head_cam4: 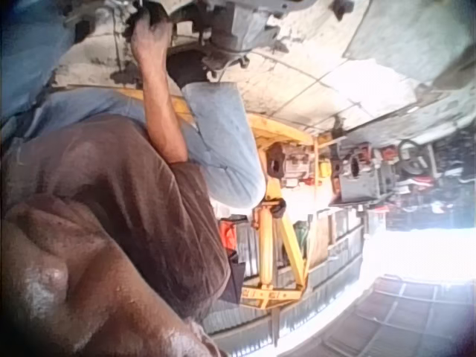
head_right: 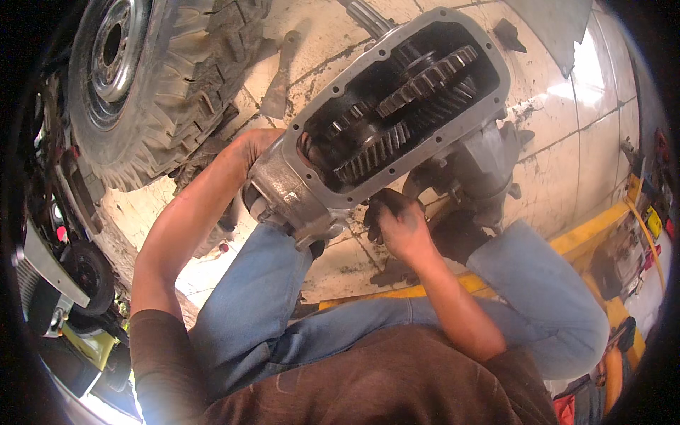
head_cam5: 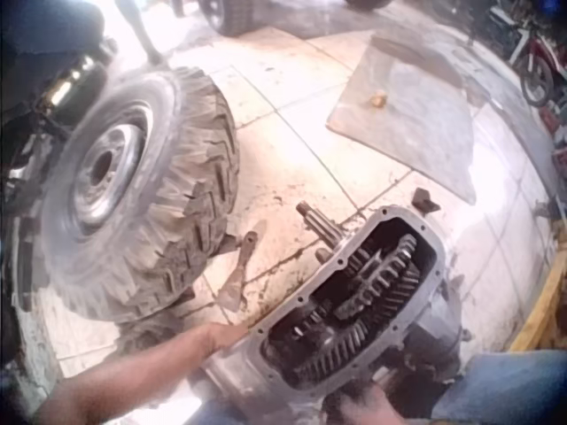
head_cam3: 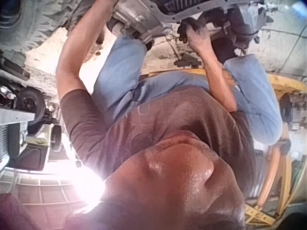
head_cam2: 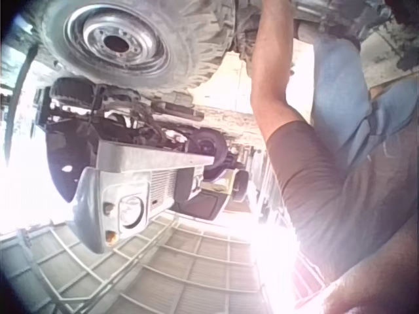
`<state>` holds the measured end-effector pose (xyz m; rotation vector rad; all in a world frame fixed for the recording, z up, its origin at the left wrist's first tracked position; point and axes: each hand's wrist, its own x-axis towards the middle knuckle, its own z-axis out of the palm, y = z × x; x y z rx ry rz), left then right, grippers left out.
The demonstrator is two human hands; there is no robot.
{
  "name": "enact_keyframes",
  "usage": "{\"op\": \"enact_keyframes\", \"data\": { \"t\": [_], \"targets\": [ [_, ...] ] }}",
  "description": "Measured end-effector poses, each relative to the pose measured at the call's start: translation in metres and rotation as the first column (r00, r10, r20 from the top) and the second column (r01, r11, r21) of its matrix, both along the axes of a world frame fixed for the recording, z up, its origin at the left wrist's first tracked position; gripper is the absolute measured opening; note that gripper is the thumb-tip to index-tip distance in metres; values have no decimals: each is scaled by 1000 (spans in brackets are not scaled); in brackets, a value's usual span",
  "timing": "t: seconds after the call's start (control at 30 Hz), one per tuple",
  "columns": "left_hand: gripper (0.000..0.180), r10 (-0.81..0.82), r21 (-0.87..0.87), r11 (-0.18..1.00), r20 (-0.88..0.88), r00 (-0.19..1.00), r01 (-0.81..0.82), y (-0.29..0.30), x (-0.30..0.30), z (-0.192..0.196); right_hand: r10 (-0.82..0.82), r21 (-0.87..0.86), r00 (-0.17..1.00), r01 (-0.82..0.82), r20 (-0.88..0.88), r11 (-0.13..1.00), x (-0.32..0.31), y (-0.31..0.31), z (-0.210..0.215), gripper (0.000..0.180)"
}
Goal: The person sits on the floor and works on a disassembled gearbox or differential housing. They use their hands to rotate the internal gears and shafts, checking for movement and alignment. The person manipulates the internal components directly without using external tools.
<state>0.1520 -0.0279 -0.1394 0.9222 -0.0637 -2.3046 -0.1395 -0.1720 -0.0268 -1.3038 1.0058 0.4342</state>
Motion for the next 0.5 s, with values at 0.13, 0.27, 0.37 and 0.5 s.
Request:
{"op": "enact_keyframes", "data": {
  "t": [0.13, 0.27, 0.37, 0.5],
  "targets": [
    [30, -11, -30, 999, -15, 1000, 10, 0, 1, -3, -11, 14, 999, 10, 42, 1000, -5, 5, -10, 38],
    [32, -10, 2, 1000, -35, 999, 10, 2, 3, -7, 12, -106, 997, -4, 79, 994, 4, 2, 1, 35],
    [32, 37, -2, 999, -76, 996, -37, 6, 1, -11, 33, -136, 999, -28, 39, 990, 12, -3, 10, 33],
    [33, 35, 14, 999, -95, 995, -34, 10, 0, -18, -45, -50, 998, 47, 49, 998, 10, 0, 7, 32]
  ]
}}
